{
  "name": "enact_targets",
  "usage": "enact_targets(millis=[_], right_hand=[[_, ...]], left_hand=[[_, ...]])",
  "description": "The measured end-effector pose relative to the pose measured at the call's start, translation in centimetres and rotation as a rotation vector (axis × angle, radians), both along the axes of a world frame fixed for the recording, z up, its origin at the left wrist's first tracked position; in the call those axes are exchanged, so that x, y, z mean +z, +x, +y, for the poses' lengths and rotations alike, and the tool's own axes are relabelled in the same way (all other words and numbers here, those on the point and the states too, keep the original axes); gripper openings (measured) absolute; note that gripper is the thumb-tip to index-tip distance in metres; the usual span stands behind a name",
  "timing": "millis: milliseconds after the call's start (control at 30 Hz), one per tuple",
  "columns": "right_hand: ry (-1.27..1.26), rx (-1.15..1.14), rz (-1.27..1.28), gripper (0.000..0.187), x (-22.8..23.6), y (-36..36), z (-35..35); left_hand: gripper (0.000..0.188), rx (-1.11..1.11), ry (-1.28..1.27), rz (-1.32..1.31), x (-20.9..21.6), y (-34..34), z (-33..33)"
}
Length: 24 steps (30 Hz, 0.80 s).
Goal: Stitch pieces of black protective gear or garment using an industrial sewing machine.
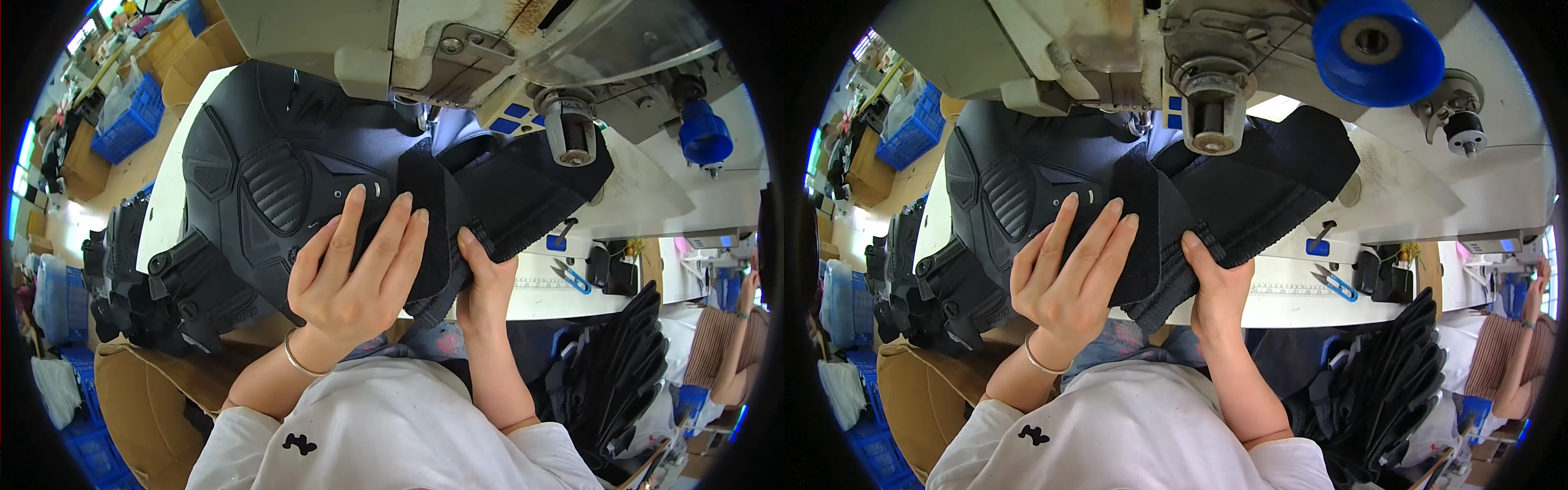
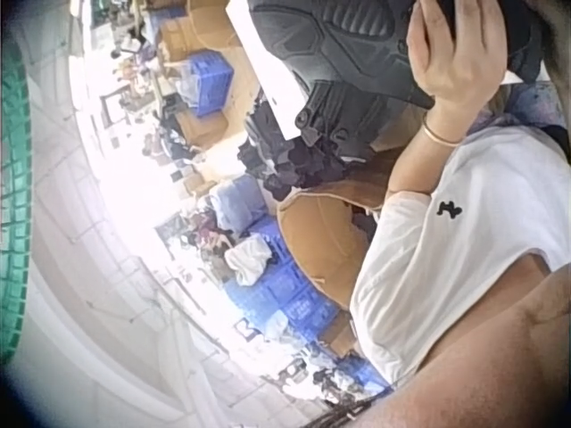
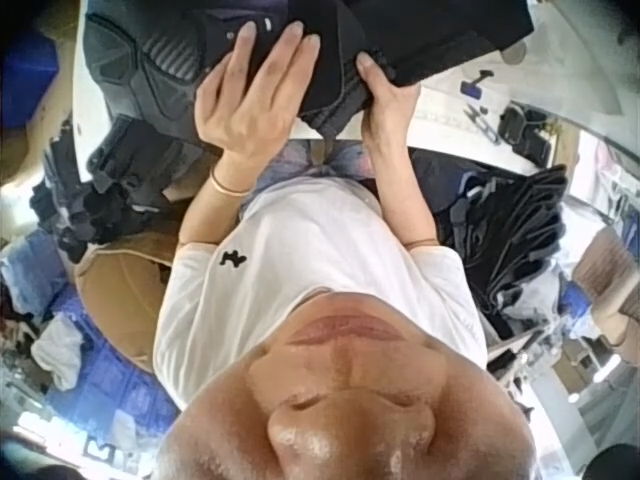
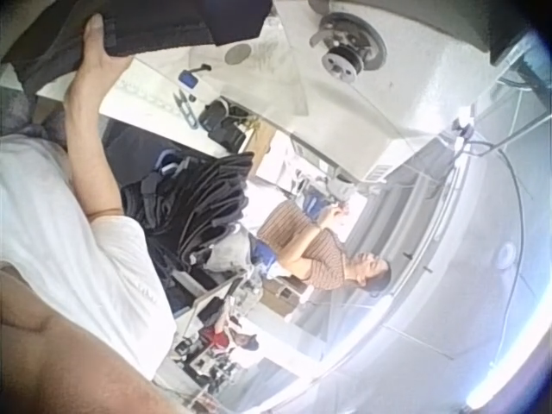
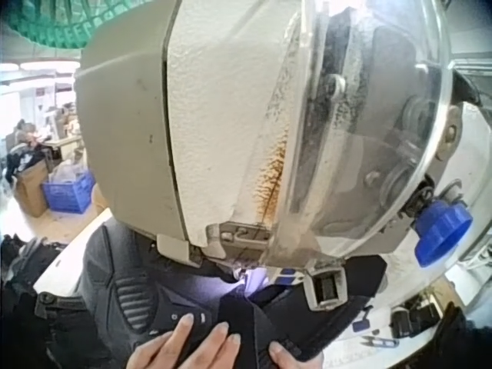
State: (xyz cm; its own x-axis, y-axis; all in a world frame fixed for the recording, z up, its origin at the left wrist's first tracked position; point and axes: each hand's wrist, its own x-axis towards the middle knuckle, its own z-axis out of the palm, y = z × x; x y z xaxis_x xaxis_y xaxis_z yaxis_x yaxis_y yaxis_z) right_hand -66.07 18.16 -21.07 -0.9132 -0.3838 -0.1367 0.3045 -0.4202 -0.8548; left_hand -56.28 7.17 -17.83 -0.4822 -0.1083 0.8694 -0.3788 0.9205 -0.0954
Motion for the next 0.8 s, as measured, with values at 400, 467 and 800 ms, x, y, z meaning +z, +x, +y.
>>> enact_targets(millis=[400,467,800], right_hand=[[0.059,0.025,0.083,0.045,0.8,-0.8,-0.7],[0.006,0.014,0.021,0.039,0.6,-0.8,-0.8],[-0.014,-0.073,0.027,0.043,-1.5,-0.1,-2.1]], left_hand=[[0.014,-0.001,-0.018,0.002,0.5,-0.3,-0.6],[0.014,-0.018,-0.010,-0.012,0.7,-0.4,-0.6],[0.014,-0.203,0.414,0.180,3.7,-1.3,-1.4]])
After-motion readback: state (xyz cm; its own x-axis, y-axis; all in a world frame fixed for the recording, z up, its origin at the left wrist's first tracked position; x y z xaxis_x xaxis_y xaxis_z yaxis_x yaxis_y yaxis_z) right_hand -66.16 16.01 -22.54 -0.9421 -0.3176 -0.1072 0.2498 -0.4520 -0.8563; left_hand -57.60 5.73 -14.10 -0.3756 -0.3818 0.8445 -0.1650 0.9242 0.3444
